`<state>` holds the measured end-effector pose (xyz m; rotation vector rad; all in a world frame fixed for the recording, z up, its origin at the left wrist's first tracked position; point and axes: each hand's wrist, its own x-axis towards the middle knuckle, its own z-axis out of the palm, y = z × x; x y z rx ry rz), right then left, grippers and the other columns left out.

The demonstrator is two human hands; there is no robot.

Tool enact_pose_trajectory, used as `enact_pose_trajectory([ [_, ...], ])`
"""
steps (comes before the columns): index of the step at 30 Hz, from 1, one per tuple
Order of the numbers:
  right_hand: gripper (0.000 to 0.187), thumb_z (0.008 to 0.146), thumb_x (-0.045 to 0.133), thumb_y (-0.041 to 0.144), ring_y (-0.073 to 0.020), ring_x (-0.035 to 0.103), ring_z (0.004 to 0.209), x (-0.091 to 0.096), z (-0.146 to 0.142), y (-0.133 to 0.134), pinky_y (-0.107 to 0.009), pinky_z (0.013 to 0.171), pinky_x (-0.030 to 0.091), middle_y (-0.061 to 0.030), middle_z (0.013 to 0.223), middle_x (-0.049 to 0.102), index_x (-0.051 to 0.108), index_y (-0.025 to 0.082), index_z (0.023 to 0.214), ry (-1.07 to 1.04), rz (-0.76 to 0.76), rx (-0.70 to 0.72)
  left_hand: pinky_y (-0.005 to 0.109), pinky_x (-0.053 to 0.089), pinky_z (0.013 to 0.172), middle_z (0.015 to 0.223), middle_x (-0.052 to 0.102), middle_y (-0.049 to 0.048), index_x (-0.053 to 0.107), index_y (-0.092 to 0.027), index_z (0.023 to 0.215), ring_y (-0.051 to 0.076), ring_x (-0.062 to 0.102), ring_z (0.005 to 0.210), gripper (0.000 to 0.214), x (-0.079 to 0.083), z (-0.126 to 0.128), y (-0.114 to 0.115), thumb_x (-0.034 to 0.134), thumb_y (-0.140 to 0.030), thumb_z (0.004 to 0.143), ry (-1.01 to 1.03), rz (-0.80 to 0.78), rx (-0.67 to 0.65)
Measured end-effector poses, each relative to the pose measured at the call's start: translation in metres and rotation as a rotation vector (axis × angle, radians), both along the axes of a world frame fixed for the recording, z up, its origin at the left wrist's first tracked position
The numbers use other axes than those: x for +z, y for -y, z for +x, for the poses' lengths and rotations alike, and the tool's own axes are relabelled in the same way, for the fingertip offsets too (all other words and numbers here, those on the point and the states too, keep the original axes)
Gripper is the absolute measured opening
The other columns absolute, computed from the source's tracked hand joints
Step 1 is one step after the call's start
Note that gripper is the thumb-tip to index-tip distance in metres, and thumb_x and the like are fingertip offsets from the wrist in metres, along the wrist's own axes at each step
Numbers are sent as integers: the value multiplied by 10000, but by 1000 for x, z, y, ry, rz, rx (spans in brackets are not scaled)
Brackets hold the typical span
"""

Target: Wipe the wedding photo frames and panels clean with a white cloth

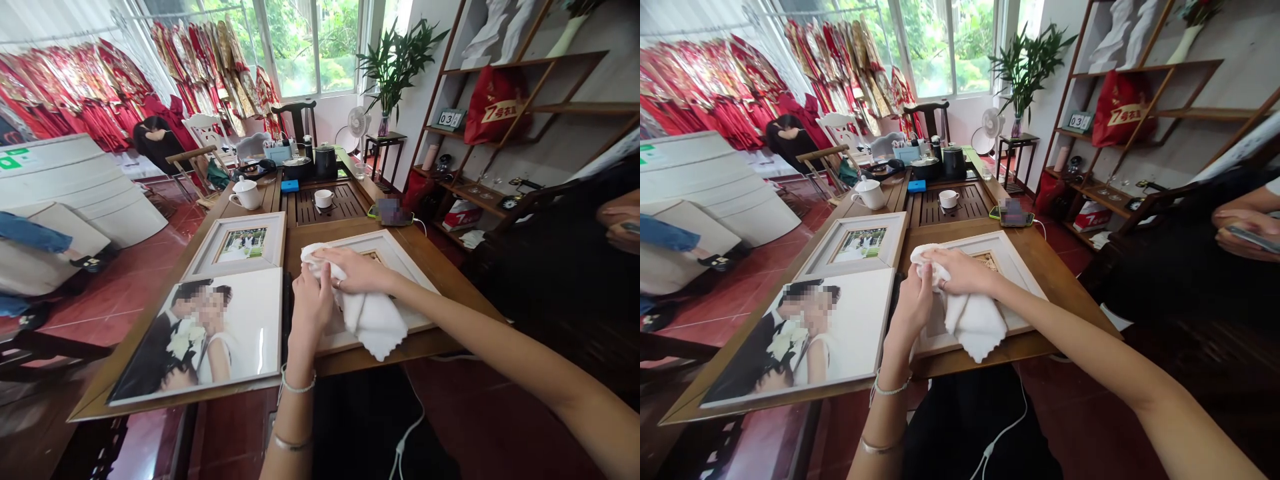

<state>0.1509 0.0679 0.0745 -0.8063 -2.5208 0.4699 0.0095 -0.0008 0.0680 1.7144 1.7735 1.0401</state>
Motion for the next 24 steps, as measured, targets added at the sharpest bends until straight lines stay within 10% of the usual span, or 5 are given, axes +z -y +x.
enact_pose_trajectory([
  [6, 632, 723, 608, 133, -265, 512, 1244, 8, 14, 39, -446, 1066, 379, -105, 1341, 583, 515, 186, 1346, -19, -116, 71, 454, 395, 1041, 1420, 503, 254, 278, -80, 1467, 331, 518, 1303, 768, 15, -7, -1, 207, -634, 940, 107, -160, 69],
  [15, 469, 719, 589, 44, -237, 514, 1136, 30, 39, 91, -449, 1023, 390, -65, 1282, 627, 648, 204, 1156, 69, -166, 311, 420, 443, 1005, 1170, 699, 172, 653, -136, 1140, 311, 597, 1200, 801, 20, -19, -5, 89, -663, 926, 100, -187, -55],
  [24, 377, 771, 556, 110, -249, 504, 1236, 22, 103, 84, -471, 1052, 409, -40, 1321, 603, 669, 267, 1094, 130, -128, 36, 552, 328, 1077, 1418, 429, 268, 516, -90, 1262, 371, 364, 1364, 424, -23, 3, 7, 445, -349, 933, -311, 29, -20],
])
